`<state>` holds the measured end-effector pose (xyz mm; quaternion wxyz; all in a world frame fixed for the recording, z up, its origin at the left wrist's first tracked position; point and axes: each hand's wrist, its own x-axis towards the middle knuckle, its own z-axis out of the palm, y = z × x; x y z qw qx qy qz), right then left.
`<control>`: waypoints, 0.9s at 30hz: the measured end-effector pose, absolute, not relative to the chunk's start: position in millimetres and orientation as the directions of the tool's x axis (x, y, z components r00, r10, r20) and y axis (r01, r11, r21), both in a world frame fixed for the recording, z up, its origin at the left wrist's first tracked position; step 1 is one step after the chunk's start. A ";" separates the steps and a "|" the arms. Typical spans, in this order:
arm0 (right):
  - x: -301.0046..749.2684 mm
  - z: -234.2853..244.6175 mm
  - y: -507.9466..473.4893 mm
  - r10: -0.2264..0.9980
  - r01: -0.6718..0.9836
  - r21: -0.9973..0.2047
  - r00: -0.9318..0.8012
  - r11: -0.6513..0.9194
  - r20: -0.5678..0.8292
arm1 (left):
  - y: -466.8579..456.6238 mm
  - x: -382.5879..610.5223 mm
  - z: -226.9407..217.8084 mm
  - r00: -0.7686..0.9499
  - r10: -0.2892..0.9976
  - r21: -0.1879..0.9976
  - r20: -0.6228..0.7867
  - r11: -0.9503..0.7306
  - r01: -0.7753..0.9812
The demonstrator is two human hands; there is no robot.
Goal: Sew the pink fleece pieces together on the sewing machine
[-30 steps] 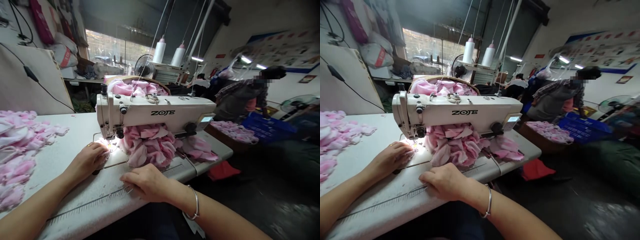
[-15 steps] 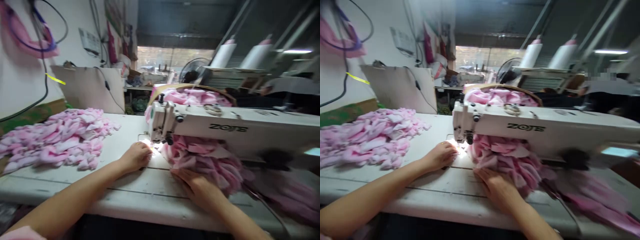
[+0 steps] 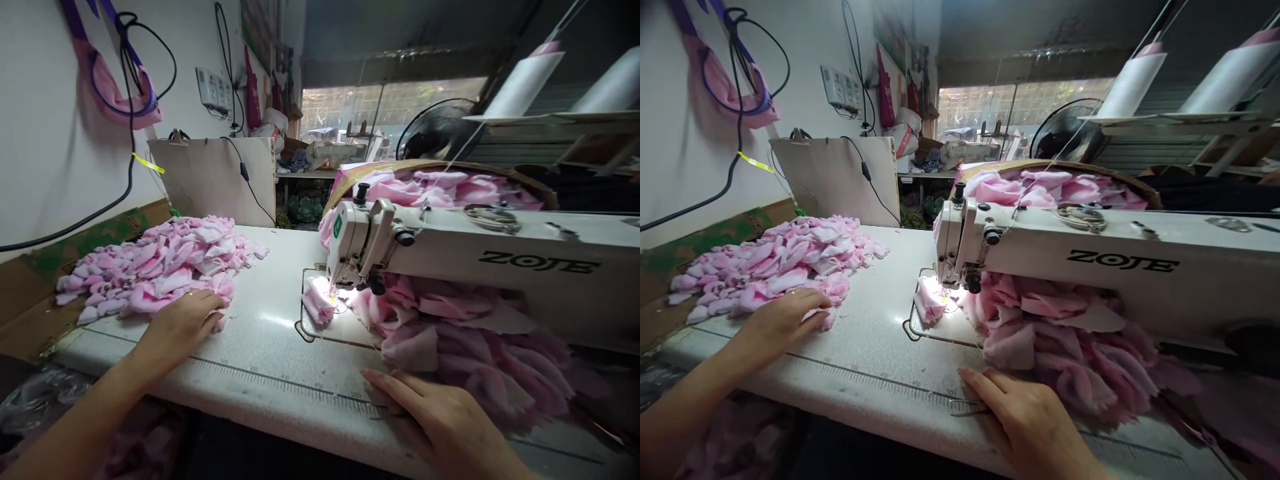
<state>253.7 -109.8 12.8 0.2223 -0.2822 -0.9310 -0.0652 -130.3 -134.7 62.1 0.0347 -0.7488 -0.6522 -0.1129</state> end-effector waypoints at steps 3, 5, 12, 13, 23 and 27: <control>249.3 9.3 -108.0 0.489 0.549 0.007 -0.750 0.836 0.445 | -139.4 -145.1 39.2 0.118 0.977 0.083 0.179 -0.134 0.987; 246.7 7.9 -107.9 0.490 0.544 0.000 -0.755 0.839 0.436 | -138.6 -146.1 27.7 0.128 0.973 0.058 0.189 -0.142 0.988; 243.1 7.6 -111.9 0.519 0.553 -0.053 -0.738 0.831 0.431 | -136.3 -136.9 30.1 0.169 0.911 0.078 0.375 -0.213 0.974; 241.7 9.0 -112.3 0.526 0.553 -0.072 -0.734 0.830 0.429 | -136.9 -134.0 34.1 0.151 0.899 0.135 0.412 -0.224 0.965; 183.8 44.6 -120.3 0.753 0.410 -0.666 -0.546 0.622 0.367 | -145.5 -60.9 58.5 0.204 0.973 0.832 0.108 -0.201 0.518; 169.2 46.6 -124.1 0.813 0.315 -0.816 -0.505 0.485 0.288 | -147.6 -35.2 58.7 0.281 0.958 0.912 0.062 -0.169 0.373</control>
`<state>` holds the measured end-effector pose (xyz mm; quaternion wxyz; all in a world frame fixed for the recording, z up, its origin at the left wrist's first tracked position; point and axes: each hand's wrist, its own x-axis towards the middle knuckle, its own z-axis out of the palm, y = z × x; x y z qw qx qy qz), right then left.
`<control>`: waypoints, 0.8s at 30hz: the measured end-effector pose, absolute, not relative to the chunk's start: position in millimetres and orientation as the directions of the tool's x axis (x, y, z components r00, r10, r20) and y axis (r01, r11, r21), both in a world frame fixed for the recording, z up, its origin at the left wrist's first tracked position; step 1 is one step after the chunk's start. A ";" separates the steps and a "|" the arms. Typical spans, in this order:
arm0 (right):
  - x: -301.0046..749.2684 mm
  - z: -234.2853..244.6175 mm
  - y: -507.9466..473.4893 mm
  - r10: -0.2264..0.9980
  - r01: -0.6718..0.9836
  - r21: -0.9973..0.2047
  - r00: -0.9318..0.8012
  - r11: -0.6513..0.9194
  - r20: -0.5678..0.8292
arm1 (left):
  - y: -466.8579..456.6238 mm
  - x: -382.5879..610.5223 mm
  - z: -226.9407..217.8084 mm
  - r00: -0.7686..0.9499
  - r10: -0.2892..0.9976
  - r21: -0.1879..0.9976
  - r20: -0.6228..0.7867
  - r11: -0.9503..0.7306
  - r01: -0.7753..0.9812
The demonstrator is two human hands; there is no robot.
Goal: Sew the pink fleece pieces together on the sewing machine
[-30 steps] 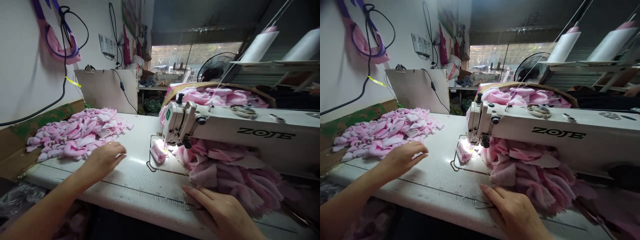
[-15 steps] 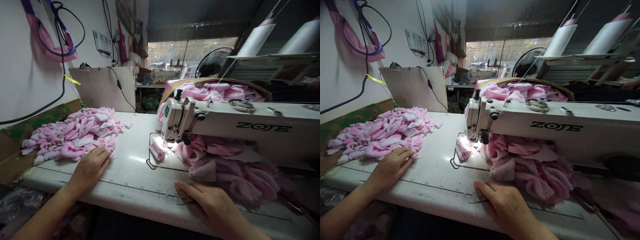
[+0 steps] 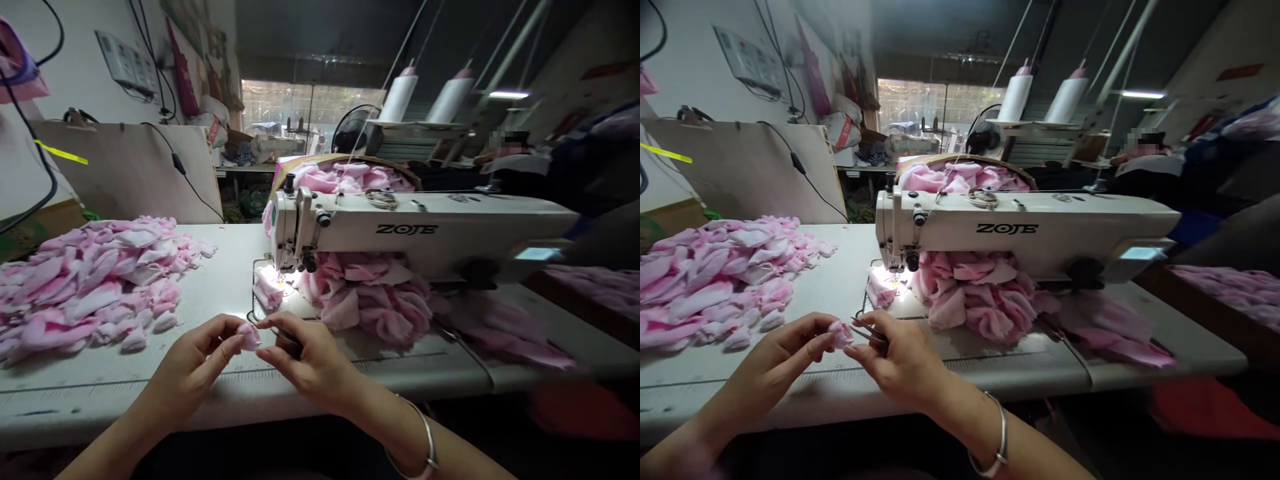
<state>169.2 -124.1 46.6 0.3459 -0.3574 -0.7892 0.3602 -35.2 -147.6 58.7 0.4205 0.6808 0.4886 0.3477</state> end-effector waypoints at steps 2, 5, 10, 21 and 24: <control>167.5 44.1 -126.5 0.831 0.328 -0.817 -0.474 0.474 0.292 | -147.5 -26.8 57.9 0.285 0.958 0.932 0.042 -0.140 0.335; 169.0 39.5 -130.0 0.847 0.359 -0.802 -0.431 0.478 0.312 | -146.7 -18.9 55.2 0.291 0.957 0.947 0.010 -0.103 0.306; 173.6 35.7 -132.7 0.848 0.355 -0.804 -0.425 0.477 0.315 | -145.8 -13.6 48.5 0.353 0.936 0.970 -0.006 -0.080 0.229; 174.9 40.7 -135.9 0.880 0.277 -0.883 -0.403 0.379 0.251 | -143.7 -7.8 45.2 0.318 0.948 0.966 -0.017 -0.066 0.248; 175.2 39.0 -135.1 0.882 0.275 -0.881 -0.392 0.384 0.262 | -143.2 -5.8 42.5 0.324 0.946 0.958 -0.026 -0.069 0.280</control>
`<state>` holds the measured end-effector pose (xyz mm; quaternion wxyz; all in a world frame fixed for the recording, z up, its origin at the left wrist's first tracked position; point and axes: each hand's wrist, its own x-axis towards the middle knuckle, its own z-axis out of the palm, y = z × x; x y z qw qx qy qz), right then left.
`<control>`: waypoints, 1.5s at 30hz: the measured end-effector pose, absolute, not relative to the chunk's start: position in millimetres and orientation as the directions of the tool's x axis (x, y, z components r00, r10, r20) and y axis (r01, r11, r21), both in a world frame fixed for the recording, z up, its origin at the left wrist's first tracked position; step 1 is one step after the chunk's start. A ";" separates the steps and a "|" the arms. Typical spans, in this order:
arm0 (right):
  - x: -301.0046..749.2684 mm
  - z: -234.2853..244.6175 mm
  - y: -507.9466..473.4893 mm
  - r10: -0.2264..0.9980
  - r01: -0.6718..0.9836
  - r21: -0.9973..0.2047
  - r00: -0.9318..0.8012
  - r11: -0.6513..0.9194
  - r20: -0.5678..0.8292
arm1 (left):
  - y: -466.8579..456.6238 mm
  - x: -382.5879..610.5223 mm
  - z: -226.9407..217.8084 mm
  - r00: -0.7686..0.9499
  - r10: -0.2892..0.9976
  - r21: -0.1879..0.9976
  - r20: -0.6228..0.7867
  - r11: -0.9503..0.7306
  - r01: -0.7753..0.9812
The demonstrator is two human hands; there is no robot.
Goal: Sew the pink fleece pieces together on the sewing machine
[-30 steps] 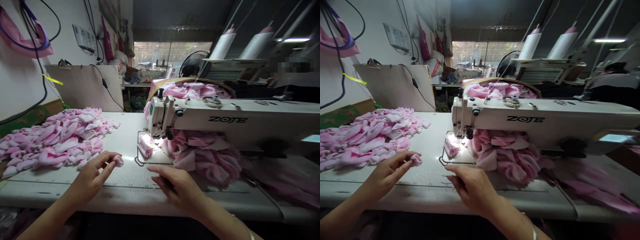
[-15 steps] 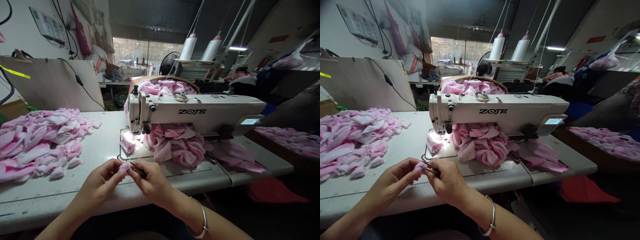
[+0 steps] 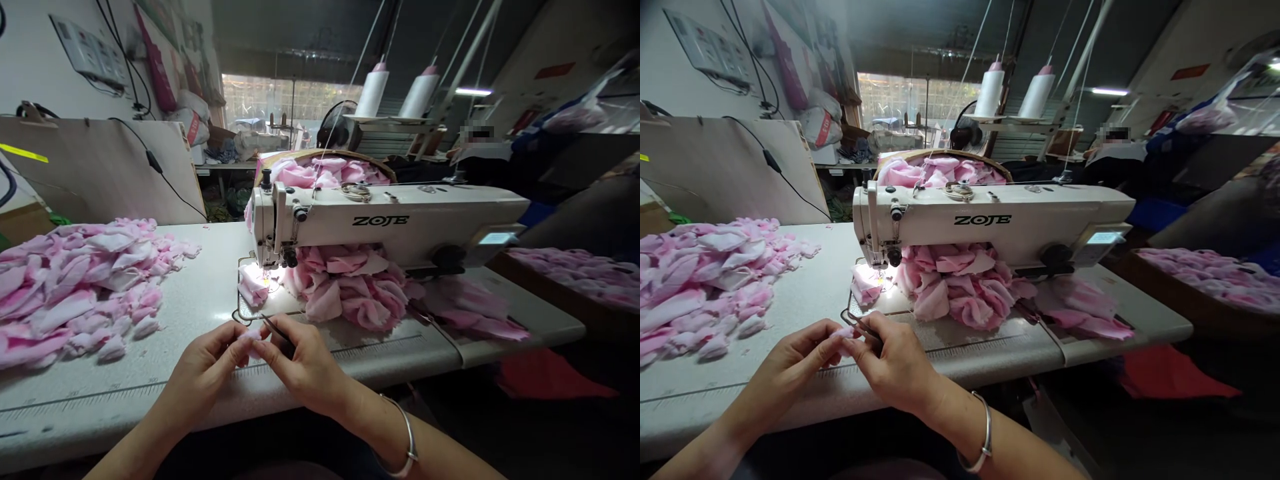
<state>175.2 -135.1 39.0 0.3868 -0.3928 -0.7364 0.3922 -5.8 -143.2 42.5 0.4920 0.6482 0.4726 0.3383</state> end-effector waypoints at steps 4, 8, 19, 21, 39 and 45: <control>175.7 36.0 -134.1 0.881 0.280 -0.868 -0.368 0.410 0.298 | -143.6 -3.9 40.5 0.329 0.944 0.962 -0.033 -0.059 0.266; 176.5 35.9 -134.4 0.887 0.307 -0.860 -0.357 0.408 0.293 | -144.8 -4.6 39.1 0.353 0.935 0.973 -0.033 -0.050 0.225; 184.0 39.2 -130.8 0.859 0.369 -0.789 -0.357 0.491 0.367 | -142.6 -5.8 43.9 0.315 0.944 0.995 -0.094 0.079 0.061; 186.4 38.6 -130.4 0.820 0.398 -0.723 -0.373 0.564 0.434 | -142.5 -6.2 44.7 0.326 0.934 0.988 -0.149 0.155 0.008; 200.3 35.4 -128.9 0.850 0.454 -0.744 -0.437 0.491 0.294 | -139.2 -5.3 43.7 0.253 0.958 0.984 -0.135 0.101 0.144; 206.2 44.3 -133.4 0.868 0.429 -0.810 -0.461 0.400 0.185 | -139.3 -4.2 41.3 0.176 0.984 0.985 -0.040 0.010 0.171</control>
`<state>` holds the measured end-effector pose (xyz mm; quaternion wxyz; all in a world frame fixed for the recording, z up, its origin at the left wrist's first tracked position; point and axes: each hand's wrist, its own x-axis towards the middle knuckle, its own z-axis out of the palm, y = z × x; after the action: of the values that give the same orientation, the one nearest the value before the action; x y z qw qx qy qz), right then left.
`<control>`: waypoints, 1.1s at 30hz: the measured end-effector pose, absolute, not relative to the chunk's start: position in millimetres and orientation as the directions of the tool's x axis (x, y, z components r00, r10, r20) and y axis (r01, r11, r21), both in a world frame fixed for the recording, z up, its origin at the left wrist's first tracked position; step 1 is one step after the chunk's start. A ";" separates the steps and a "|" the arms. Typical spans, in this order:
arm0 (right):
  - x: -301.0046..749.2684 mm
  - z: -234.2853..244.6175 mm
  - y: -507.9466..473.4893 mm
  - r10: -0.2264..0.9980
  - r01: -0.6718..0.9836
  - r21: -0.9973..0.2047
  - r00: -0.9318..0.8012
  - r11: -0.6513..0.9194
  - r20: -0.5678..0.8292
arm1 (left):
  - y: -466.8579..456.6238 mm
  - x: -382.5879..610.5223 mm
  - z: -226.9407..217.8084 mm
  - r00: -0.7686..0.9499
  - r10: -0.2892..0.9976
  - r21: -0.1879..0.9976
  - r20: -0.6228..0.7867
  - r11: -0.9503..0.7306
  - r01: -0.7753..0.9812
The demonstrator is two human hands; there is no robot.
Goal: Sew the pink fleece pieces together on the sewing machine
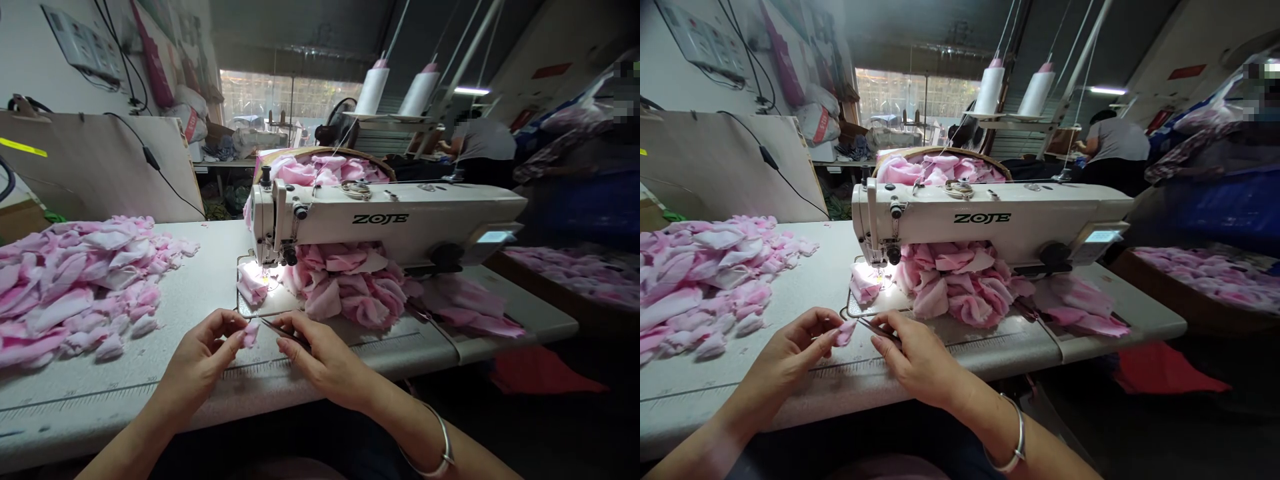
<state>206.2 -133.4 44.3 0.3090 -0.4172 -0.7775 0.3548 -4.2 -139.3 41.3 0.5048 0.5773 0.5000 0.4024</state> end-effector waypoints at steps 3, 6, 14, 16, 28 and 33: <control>206.6 44.9 -136.5 0.868 0.452 -0.794 -0.461 0.406 0.182 | -139.2 -4.3 39.1 0.143 0.990 0.981 0.000 -0.028 0.194; 205.3 45.1 -137.6 0.867 0.450 -0.789 -0.458 0.417 0.198 | -138.2 -4.0 35.5 0.137 0.990 0.974 0.022 -0.052 0.219; 201.6 45.6 -136.7 0.874 0.414 -0.818 -0.442 0.399 0.202 | -135.5 -3.0 27.5 0.160 0.985 0.964 0.062 -0.101 0.247; 201.4 43.8 -134.9 0.884 0.394 -0.839 -0.424 0.375 0.196 | -135.0 -3.1 27.5 0.161 0.985 0.963 0.059 -0.098 0.249; 208.7 39.5 -116.7 0.924 0.497 -0.808 -0.356 0.316 0.143 | -128.3 -8.9 31.3 0.186 0.980 0.883 0.069 -0.147 0.446; 220.0 47.8 -92.1 0.914 0.621 -0.717 -0.402 0.318 0.057 | -92.4 -8.8 52.0 0.363 0.827 0.486 0.431 -0.551 0.679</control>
<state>220.0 -92.1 47.8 0.2347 -0.4937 -0.7771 0.3120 -8.8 -92.4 52.0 0.1129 0.8176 0.4603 0.3269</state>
